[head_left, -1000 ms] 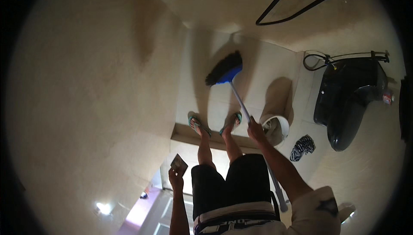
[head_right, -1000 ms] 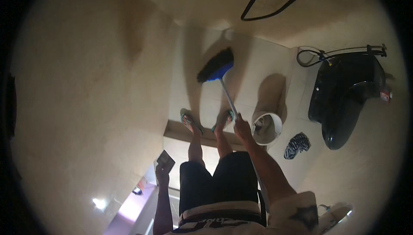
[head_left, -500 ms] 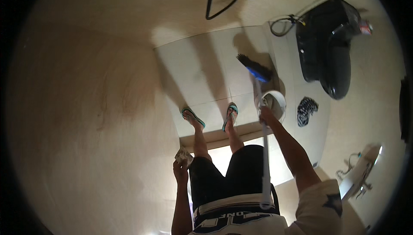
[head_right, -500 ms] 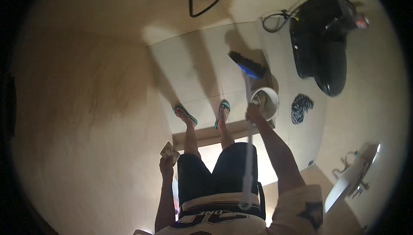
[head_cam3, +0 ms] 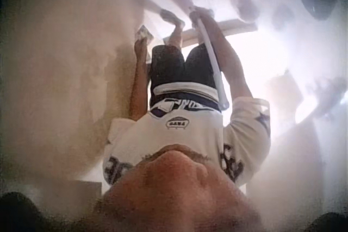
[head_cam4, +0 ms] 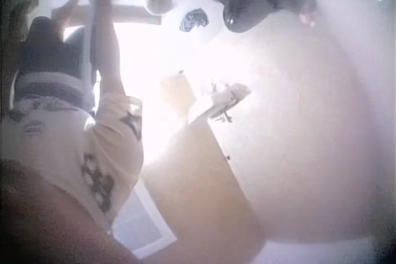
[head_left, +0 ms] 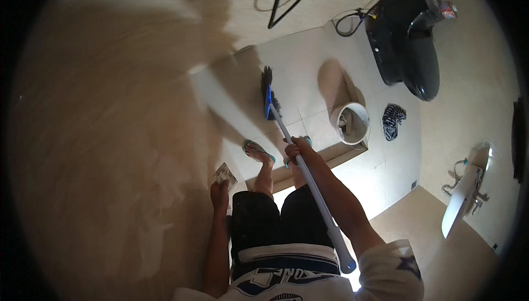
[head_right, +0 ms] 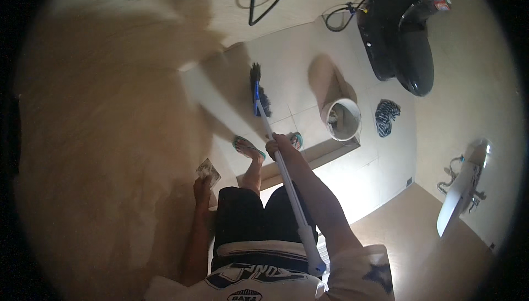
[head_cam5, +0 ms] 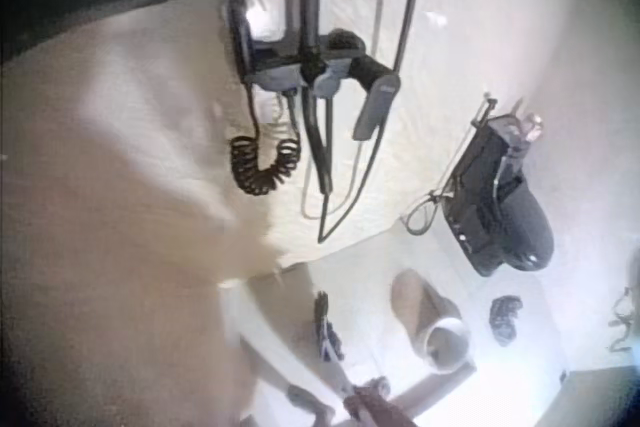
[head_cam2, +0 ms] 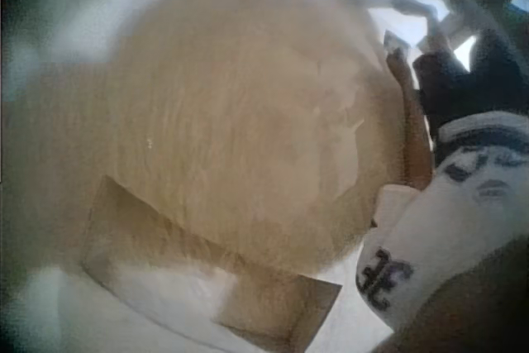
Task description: The person sweeps debris from a bathroom floor using a broom, squats down to scrape residue with a handheld tool, and collects the debris into a bucket.
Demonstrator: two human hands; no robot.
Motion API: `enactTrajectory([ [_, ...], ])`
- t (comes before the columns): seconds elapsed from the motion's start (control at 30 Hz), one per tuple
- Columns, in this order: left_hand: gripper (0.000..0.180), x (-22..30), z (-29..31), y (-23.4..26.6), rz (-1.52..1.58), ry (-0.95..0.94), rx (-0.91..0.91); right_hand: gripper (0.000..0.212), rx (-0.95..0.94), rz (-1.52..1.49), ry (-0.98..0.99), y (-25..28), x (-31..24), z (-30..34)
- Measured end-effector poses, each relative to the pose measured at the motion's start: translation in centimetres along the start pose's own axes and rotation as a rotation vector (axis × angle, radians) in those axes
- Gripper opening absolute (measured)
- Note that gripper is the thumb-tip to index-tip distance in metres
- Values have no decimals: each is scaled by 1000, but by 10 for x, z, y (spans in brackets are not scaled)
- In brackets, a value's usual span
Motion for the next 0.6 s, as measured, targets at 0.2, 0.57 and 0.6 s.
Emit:
enactTrajectory([
  [0.2,33,-24,-23,4,-63,74,-16,27,-80,122,59,18,28,75],
  [0.57,26,4,-16,-10,-84,-87,-105,34,-120,-26,-48,93,6,-1],
  [0.6,27,5,-18,-8,-130,-106,-83,36,-169,-27,-48,87,10,-8],
])
Point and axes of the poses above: each hand's wrist, its own z-axis away from the middle knuckle, its own y-axis out of the back of the hand, x = y × z, the point moved 1 cm from there along -z, towards the middle knuckle, and after that the axes turned 8 degrees about -x, right-handed, at the moved point
